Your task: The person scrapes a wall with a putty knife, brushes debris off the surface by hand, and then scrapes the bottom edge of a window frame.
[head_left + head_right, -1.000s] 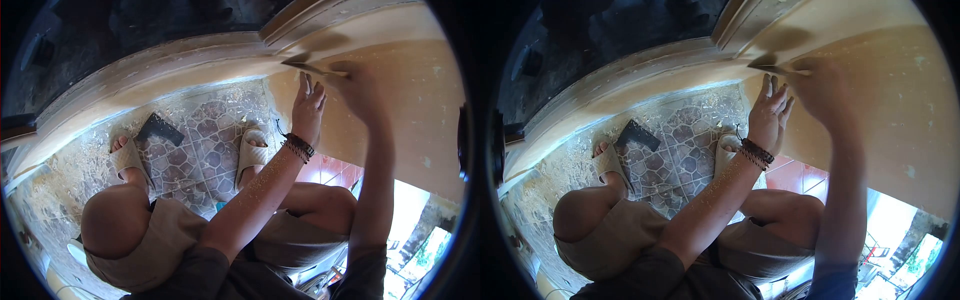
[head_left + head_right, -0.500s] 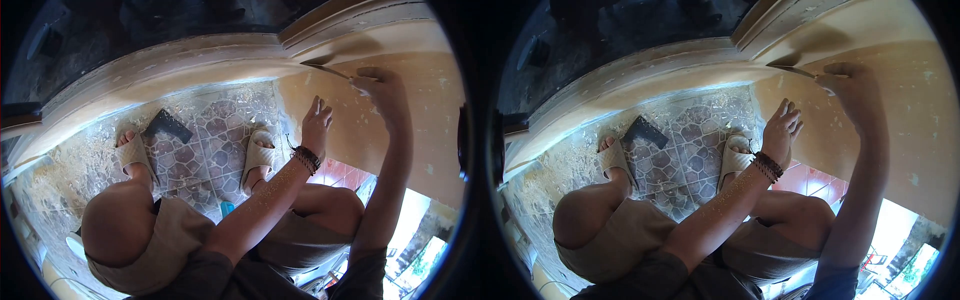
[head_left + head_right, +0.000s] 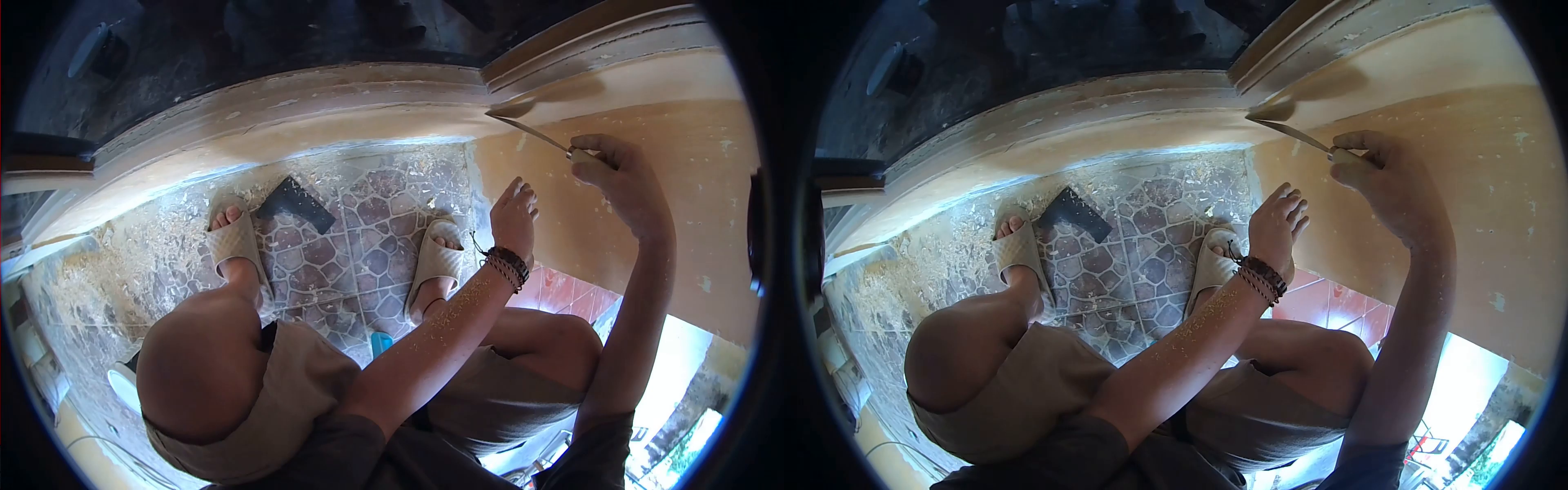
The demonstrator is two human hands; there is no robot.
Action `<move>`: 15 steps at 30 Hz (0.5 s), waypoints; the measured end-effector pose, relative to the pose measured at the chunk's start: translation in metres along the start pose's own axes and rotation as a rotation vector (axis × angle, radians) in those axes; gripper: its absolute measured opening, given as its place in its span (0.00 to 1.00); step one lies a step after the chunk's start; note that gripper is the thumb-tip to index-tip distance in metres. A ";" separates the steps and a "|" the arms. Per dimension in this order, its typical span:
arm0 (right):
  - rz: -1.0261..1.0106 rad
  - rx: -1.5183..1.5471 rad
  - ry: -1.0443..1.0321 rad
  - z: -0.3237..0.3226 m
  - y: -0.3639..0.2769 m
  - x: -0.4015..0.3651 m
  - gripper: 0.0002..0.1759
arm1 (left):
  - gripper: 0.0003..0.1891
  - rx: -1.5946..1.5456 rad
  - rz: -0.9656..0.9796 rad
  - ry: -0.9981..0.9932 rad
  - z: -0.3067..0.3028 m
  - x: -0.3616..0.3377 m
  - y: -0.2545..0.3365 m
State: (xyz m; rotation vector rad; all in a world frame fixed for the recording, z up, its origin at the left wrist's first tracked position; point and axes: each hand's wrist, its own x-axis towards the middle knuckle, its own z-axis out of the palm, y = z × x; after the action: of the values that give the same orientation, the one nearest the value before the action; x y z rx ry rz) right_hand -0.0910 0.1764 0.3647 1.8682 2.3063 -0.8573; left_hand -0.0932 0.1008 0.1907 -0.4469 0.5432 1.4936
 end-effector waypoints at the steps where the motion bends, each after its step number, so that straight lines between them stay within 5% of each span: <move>1: -0.028 -0.005 -0.005 0.002 -0.001 -0.001 0.22 | 0.22 -0.003 0.004 0.034 0.001 -0.004 0.003; 15: -0.128 0.001 -0.283 0.010 0.006 -0.009 0.23 | 0.35 0.083 0.355 -0.118 0.005 -0.031 0.058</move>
State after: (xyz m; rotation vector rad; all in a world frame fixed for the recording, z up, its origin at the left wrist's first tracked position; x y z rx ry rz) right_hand -0.0858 0.1642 0.3572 1.4980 2.2643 -1.0596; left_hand -0.1503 0.0807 0.2160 -0.2013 0.6108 1.8154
